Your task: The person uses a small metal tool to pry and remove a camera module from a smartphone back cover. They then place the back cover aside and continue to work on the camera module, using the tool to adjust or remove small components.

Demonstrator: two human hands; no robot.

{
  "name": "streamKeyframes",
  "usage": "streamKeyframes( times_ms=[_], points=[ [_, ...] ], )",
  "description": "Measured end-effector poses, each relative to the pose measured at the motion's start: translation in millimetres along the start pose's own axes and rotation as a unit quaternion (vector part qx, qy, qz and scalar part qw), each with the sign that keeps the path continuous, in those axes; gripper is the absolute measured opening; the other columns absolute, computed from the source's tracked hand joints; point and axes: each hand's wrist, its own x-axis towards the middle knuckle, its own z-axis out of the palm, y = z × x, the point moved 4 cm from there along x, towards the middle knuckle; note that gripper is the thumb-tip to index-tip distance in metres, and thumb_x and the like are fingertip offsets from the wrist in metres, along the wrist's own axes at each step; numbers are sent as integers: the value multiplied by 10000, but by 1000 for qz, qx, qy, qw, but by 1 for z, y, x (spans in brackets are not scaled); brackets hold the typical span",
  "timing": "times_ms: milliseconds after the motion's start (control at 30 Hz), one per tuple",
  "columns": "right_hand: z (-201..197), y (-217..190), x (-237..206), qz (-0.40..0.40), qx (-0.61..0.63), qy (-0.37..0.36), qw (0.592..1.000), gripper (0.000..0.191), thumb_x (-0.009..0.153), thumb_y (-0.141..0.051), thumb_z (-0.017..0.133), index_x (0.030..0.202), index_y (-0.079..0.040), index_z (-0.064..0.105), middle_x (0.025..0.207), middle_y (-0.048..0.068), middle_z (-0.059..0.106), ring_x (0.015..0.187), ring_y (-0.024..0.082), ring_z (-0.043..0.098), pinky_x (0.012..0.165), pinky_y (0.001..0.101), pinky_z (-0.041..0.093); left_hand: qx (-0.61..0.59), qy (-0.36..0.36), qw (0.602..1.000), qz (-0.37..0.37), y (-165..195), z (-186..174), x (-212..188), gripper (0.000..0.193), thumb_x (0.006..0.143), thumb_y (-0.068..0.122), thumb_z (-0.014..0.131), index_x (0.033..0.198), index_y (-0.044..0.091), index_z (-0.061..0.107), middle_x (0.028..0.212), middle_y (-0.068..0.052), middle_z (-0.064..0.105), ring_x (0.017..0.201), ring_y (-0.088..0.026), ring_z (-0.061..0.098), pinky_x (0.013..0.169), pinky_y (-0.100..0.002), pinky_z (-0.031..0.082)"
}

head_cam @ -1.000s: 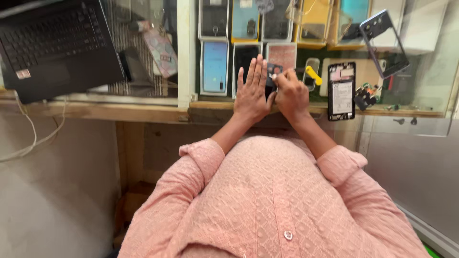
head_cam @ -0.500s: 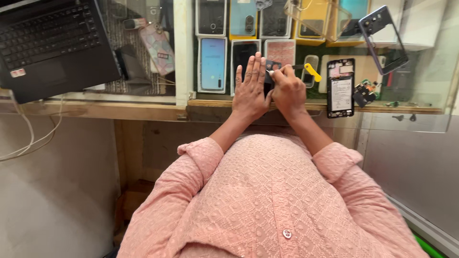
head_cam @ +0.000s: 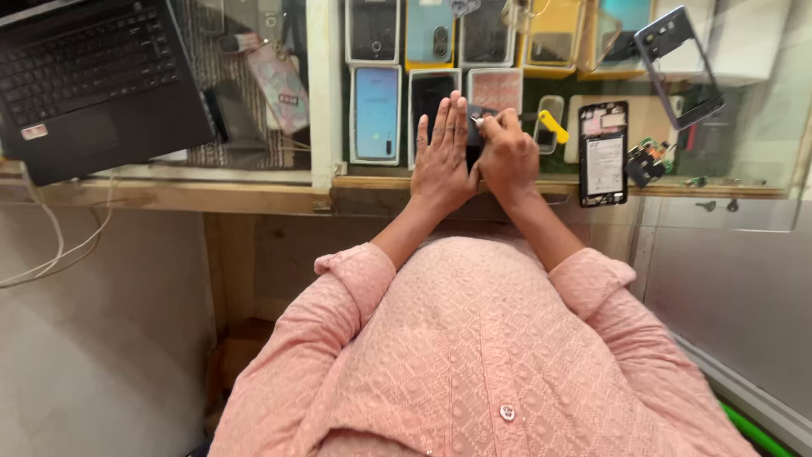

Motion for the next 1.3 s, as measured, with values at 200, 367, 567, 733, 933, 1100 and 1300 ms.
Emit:
streamKeyframes(
  times_ms=[200, 367, 567, 733, 933, 1100, 1300],
  points=[
    [2, -4, 4, -5, 4, -5, 1000, 132, 931, -25, 644, 1028, -85, 708, 955, 120, 621, 735, 355, 670, 664, 455, 544, -5, 7, 1000, 4, -7, -3, 6, 923, 1010, 507, 455, 1636, 5, 0, 1734, -157, 59, 1615, -263, 45, 1310, -502, 26],
    [1, -9, 2, -41, 15, -3, 999, 159, 872, -19, 656, 995, -95, 721, 964, 125, 626, 709, 352, 664, 639, 453, 533, -7, -46, 999, -19, -5, -3, 2, 952, 967, 502, 487, 1635, 4, 26, 1740, -144, 70, 1625, -256, 41, 1317, -491, 20],
    [0, -9, 3, -28, 19, 5, 999, 117, 925, -13, 660, 1013, -79, 700, 954, 118, 613, 719, 335, 669, 636, 436, 539, 51, -47, 997, -18, -5, -3, 1, 940, 967, 421, 517, 1652, -10, 38, 1747, -164, 81, 1636, -264, 57, 1324, -492, 27],
    [2, -10, 3, -29, 9, 20, 999, 124, 908, 3, 649, 980, -88, 694, 967, 120, 614, 723, 340, 667, 650, 445, 540, -31, 42, 999, 13, -5, -9, -3, 946, 966, 422, 530, 1637, -19, 30, 1729, -180, 81, 1620, -282, 59, 1310, -514, 24],
    [9, -10, 6, -25, 15, 3, 1000, 129, 912, -2, 640, 1006, -75, 690, 960, 130, 606, 713, 352, 658, 648, 450, 534, -13, -11, 1000, -8, -10, -7, 4, 970, 925, 423, 530, 1612, -43, 30, 1716, -185, 83, 1603, -286, 76, 1293, -506, 45],
    [11, -15, 6, -14, 27, 0, 1000, 126, 894, -20, 658, 993, -87, 698, 974, 120, 619, 740, 362, 661, 668, 458, 536, -24, 3, 1000, -11, -17, -13, 1, 964, 979, 456, 535, 1634, -18, 9, 1732, -156, 80, 1623, -271, 66, 1313, -504, 52],
    [12, -12, 11, 4, 18, -2, 1000, 130, 935, -11, 648, 1011, -99, 704, 981, 100, 628, 755, 335, 677, 686, 445, 547, -5, -20, 1000, -15, -23, -13, 4, 1008, 949, 483, 539, 1613, -22, -26, 1720, -173, 68, 1606, -284, 63, 1299, -509, 47]
  ],
)
